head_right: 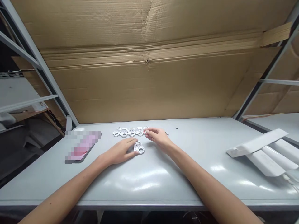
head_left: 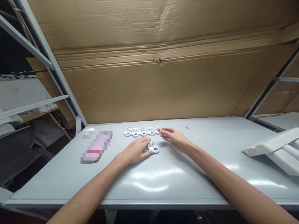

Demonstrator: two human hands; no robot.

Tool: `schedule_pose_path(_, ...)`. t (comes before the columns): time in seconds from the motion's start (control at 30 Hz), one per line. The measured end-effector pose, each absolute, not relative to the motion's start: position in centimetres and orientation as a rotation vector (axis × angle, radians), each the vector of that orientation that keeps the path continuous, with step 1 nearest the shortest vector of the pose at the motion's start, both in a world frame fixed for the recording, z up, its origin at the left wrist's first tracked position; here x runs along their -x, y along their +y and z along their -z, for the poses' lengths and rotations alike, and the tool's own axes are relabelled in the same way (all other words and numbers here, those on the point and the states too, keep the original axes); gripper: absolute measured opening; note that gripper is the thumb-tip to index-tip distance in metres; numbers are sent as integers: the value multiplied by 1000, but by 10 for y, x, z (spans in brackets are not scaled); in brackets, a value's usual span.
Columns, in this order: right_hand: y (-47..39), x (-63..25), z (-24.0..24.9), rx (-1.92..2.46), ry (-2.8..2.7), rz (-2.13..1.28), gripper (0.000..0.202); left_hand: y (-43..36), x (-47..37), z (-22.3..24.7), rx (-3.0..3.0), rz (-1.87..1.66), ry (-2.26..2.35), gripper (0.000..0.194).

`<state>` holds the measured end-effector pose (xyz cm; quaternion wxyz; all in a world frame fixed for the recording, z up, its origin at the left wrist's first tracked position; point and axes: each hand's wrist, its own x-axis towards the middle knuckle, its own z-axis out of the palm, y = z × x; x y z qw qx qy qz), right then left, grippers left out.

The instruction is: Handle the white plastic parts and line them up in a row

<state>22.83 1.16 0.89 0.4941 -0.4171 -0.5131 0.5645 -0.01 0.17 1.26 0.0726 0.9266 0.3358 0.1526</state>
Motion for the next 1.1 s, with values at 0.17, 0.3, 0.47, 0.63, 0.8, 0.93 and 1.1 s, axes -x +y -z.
schedule_pose_path(0.17, 13, -227, -15, 1006, -940, -1542, 8, 1, 0, -13, -2780, -445, 1018, 32)
schedule_pose_path(0.3, 14, -224, -17, 1008, -685, -1613, 3, 2, 1, -12, -2772, -463, 1002, 33)
schedule_pose_path(0.47, 14, -225, -22, 963, -513, -1685, 16, 2, 1, -12, -2786, -435, 1004, 33)
schedule_pose_path(0.63, 13, -227, -29, 920, -443, -1688, 24, 2, 1, -13, -2774, -428, 1018, 34)
schedule_pose_path(0.8, 12, -229, -30, 956, -518, -1667, 21, 2, 1, -13, -2775, -408, 1027, 34)
schedule_pose_path(0.93, 16, -241, -32, 1001, -728, -1463, 20, 3, 1, -13, -2777, -417, 1020, 35)
schedule_pose_path(1.1, 26, -261, -29, 1307, -1063, -925, 18, 4, 2, -11, -2778, -394, 1030, 38)
